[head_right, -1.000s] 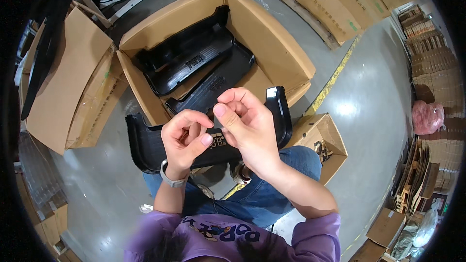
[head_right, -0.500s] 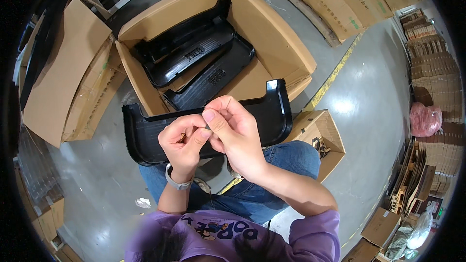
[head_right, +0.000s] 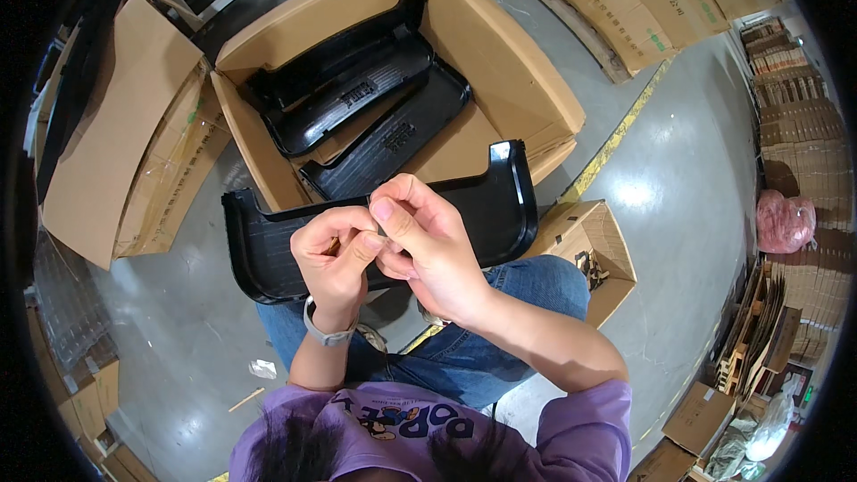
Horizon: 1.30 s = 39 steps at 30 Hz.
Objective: Manually attaching small adhesive pads onto larger black plastic components while sitting in a warehouse.
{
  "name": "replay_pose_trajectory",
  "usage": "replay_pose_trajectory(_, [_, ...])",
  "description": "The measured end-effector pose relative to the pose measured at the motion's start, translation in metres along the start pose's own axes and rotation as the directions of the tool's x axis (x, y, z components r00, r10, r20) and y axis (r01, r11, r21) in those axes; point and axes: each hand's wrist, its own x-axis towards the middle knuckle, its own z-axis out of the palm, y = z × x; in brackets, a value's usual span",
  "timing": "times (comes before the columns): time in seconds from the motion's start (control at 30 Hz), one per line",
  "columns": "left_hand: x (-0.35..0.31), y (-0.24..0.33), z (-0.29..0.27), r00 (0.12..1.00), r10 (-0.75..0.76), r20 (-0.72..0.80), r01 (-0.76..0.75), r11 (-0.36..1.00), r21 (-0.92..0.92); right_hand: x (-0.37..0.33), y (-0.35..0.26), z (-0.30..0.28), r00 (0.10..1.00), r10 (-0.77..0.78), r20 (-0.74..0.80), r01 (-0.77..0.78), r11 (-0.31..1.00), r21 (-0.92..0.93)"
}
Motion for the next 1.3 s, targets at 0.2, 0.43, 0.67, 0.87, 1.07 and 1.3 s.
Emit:
replay_pose_trajectory(0.2, [0.002, 0.012, -0.008, 0.997, 0.054, 0.063, -0.065, 0.977, 0.205, -0.002, 0.000, 0.005, 0.997, -0.059, -0.052, 0.058, 0.998, -0.017])
replay_pose_trajectory(0.43, [0.001, 0.009, -0.007, 0.998, 0.048, 0.028, -0.051, 0.990, 0.130, -0.001, 0.002, 0.004, 1.000, -0.012, -0.006, 0.012, 0.999, 0.045])
replay_pose_trajectory(0.67, [-0.001, 0.009, -0.003, 0.999, 0.034, 0.024, -0.034, 0.999, 0.022, -0.001, 0.005, 0.003, 0.999, -0.016, 0.033, 0.013, 0.997, 0.075])
replay_pose_trajectory(0.87, [-0.003, 0.008, 0.000, 0.999, 0.034, -0.009, -0.034, 0.999, -0.011, -0.001, 0.007, 0.003, 0.998, -0.054, 0.010, 0.054, 0.998, 0.018])
replay_pose_trajectory(1.07, [-0.006, 0.011, 0.006, 0.998, 0.034, -0.052, -0.027, 0.991, 0.132, 0.000, 0.003, 0.009, 0.988, -0.136, -0.070, 0.122, 0.978, -0.170])
replay_pose_trajectory(1.3, [-0.005, 0.010, 0.003, 0.997, 0.073, -0.011, -0.068, 0.969, 0.239, 0.003, 0.002, 0.010, 0.969, -0.225, -0.105, 0.175, 0.918, -0.355])
